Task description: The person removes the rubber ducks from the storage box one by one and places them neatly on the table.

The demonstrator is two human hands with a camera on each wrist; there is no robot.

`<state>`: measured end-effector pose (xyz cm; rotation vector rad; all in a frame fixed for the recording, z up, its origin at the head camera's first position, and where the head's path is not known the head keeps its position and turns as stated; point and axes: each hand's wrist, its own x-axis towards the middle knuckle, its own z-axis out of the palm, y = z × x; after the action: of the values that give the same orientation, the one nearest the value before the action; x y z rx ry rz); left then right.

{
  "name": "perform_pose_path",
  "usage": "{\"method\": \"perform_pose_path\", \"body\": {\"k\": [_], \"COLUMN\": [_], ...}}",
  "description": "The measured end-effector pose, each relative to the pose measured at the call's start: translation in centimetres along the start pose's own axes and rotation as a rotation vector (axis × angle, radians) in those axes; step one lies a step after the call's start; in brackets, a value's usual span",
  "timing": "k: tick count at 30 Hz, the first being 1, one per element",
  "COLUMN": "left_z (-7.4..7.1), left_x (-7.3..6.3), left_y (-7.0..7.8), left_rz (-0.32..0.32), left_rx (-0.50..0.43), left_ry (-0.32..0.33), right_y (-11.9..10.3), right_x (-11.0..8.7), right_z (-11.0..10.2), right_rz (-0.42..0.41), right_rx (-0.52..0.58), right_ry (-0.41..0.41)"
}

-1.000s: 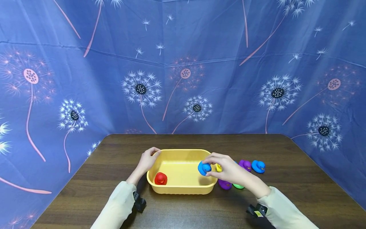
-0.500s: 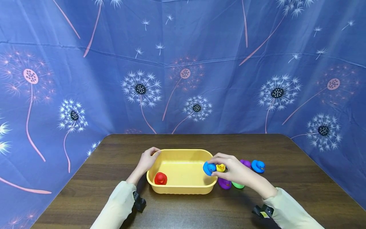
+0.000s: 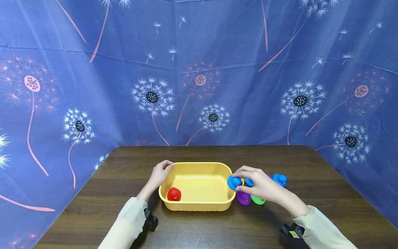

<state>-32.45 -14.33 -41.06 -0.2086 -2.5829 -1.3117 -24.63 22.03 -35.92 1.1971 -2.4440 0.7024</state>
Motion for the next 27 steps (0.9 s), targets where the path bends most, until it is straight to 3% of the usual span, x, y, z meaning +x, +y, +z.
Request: {"method": "perform_pose_path", "body": {"k": [9, 27], "left_z": [-0.1, -0.2], "left_x": [-0.1, -0.2], "left_y": [0.0, 0.2], "left_rz": [0.014, 0.016], "left_rx": [0.002, 0.024], "left_ry": [0.006, 0.007], "right_y": [0.2, 1.0], "right_x": [-0.7, -2.4], "right_z": [-0.3, -1.3], "right_rz": [0.035, 0.01], "right_rx": [0.016, -0.009], "right_ry": [0.012, 0.091]}}
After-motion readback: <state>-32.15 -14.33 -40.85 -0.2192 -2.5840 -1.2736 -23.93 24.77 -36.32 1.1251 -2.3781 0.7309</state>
